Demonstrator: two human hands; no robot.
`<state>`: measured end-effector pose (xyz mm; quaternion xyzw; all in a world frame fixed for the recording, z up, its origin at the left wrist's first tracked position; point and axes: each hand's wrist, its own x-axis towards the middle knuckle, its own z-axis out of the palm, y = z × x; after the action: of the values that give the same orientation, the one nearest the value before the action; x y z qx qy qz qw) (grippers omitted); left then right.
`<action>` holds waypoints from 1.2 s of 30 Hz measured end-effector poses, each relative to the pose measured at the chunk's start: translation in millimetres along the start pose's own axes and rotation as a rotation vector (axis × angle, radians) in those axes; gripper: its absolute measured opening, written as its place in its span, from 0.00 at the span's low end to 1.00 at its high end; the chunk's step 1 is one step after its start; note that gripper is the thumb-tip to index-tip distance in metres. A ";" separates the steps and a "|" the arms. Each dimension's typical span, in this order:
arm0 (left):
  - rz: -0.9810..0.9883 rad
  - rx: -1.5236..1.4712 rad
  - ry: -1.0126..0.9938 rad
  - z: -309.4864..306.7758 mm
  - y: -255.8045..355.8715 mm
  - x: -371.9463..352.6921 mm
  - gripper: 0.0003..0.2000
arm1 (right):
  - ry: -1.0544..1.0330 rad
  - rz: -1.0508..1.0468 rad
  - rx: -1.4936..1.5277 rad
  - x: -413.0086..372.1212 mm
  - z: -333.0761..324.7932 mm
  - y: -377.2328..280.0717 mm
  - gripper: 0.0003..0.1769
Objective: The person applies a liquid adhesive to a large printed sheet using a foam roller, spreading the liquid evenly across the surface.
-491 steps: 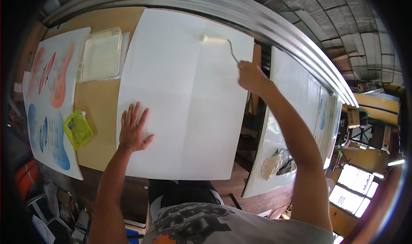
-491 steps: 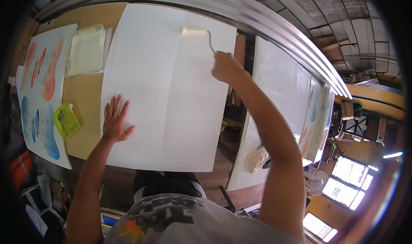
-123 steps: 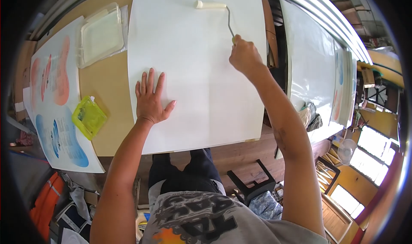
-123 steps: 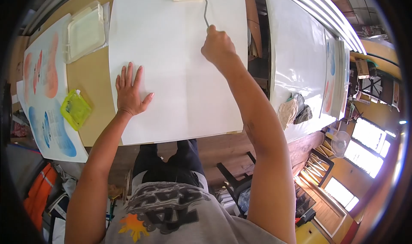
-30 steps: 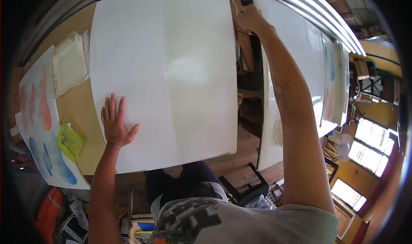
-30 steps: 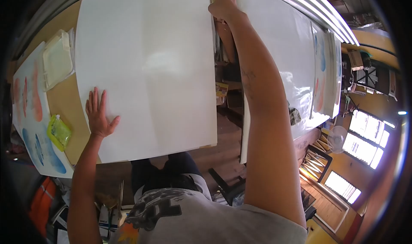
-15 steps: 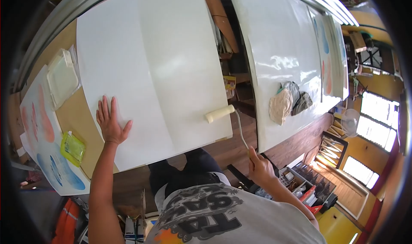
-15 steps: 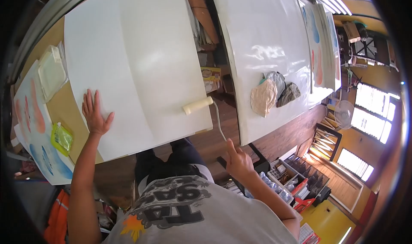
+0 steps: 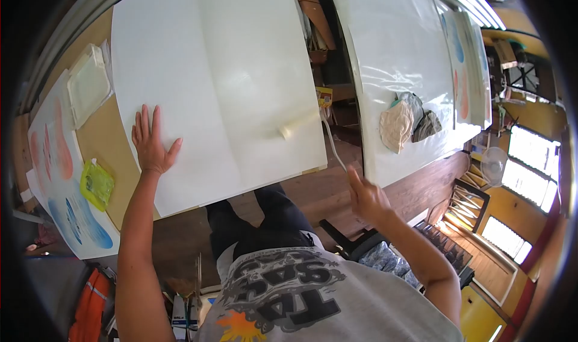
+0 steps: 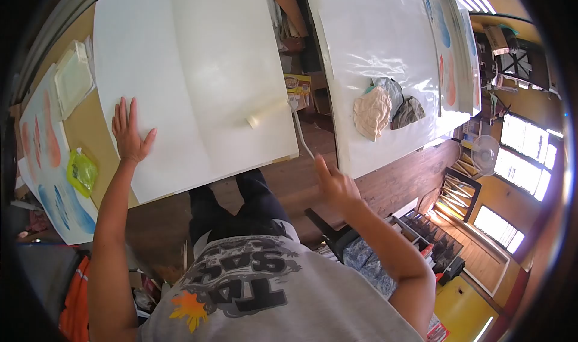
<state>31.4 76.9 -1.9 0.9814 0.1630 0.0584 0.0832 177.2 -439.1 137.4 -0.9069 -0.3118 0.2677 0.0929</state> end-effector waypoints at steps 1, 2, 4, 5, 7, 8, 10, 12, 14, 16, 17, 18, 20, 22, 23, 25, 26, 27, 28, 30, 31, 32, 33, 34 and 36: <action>-0.010 -0.001 0.000 -0.7 -0.4 1.9 0.48 | 0.002 -0.006 -0.007 -11.2 -4.6 -3.4 0.34; -0.017 -0.001 0.010 -1.6 -1.1 4.3 0.48 | -0.082 0.060 -0.053 -17.3 -11.9 -8.7 0.34; -0.001 -0.025 0.018 -2.5 0.1 1.3 0.46 | -0.107 0.083 -0.102 -8.8 -15.0 -13.3 0.33; -0.006 -0.028 0.021 -2.0 -1.2 2.4 0.46 | -0.040 0.031 -0.106 16.5 -12.2 -14.4 0.32; 0.008 -0.024 0.048 0.0 -2.9 -0.4 0.47 | 0.082 -0.006 -0.070 70.8 -0.5 -31.6 0.32; 0.008 -0.029 0.043 0.8 -1.5 -4.3 0.47 | 0.076 -0.002 -0.073 85.9 5.6 -40.2 0.32; -0.012 -0.008 0.021 0.6 -3.5 -1.0 0.47 | 0.091 0.059 -0.021 104.1 15.3 -53.4 0.32; -0.003 -0.007 0.018 -0.2 -4.6 -0.4 0.47 | 0.095 0.096 -0.074 60.7 22.3 -41.1 0.31; -0.010 -0.010 0.019 0.5 -3.6 -3.7 0.47 | 0.052 0.155 -0.108 -2.3 30.1 -25.8 0.31; -0.022 -0.024 0.027 -0.5 -2.9 -1.8 0.47 | 0.038 0.190 -0.078 -65.7 41.9 -21.3 0.31; -0.012 -0.027 0.037 -0.3 -3.4 -1.8 0.47 | 0.058 0.189 -0.074 -85.6 46.6 -24.7 0.32; -0.011 -0.025 0.041 0.9 -4.2 -3.2 0.47 | 0.070 0.196 -0.076 -91.9 47.4 -30.9 0.32; -0.009 -0.029 0.055 -1.3 -4.8 -0.9 0.47 | 0.042 0.250 -0.050 -95.5 43.1 -41.5 0.33; -0.012 -0.039 0.045 -0.5 -6.1 -3.1 0.47 | 0.056 0.260 -0.053 -64.2 43.7 -41.2 0.33; -0.020 -0.041 0.040 -0.1 -5.7 -5.2 0.47 | 0.056 0.273 -0.049 -40.4 44.2 -41.7 0.33; 0.002 -0.065 0.062 -0.1 -5.9 -4.1 0.46 | 0.172 0.232 -0.119 33.5 46.0 -43.4 0.33; 0.013 -0.062 0.058 0.6 -6.4 -7.1 0.46 | 0.324 0.107 -0.109 72.4 48.7 -36.6 0.31; 0.006 -0.049 0.048 1.2 -5.5 -8.3 0.46 | 0.288 0.166 -0.091 104.5 42.2 -39.6 0.31; 0.003 -0.034 0.046 1.3 -5.4 -4.8 0.46 | 0.281 0.213 -0.046 128.9 18.8 -61.2 0.27; 0.020 -0.007 0.041 1.8 -6.0 -5.5 0.46 | 0.276 0.237 -0.048 132.6 4.7 -68.6 0.25; 0.010 0.010 0.034 3.4 -5.4 -6.4 0.46 | 0.277 0.245 -0.067 120.0 2.8 -69.6 0.25; 0.034 0.001 0.043 5.3 -5.9 -5.3 0.46 | 0.221 0.280 -0.074 94.5 14.7 -64.0 0.26; 0.039 0.012 0.050 6.9 -8.0 -6.5 0.46 | 0.162 0.308 -0.084 57.4 34.9 -56.1 0.27; 0.036 0.024 0.060 7.8 -9.3 -9.1 0.46 | 0.120 0.336 -0.061 16.0 48.2 -53.9 0.29; 0.030 0.031 0.031 8.7 -10.4 -11.2 0.47 | 0.170 0.302 -0.075 -71.5 83.5 -45.0 0.32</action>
<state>19.0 81.6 -13.3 0.9839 0.1505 0.0721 0.0645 61.3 -447.5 113.0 -0.9657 -0.1727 0.1891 0.0435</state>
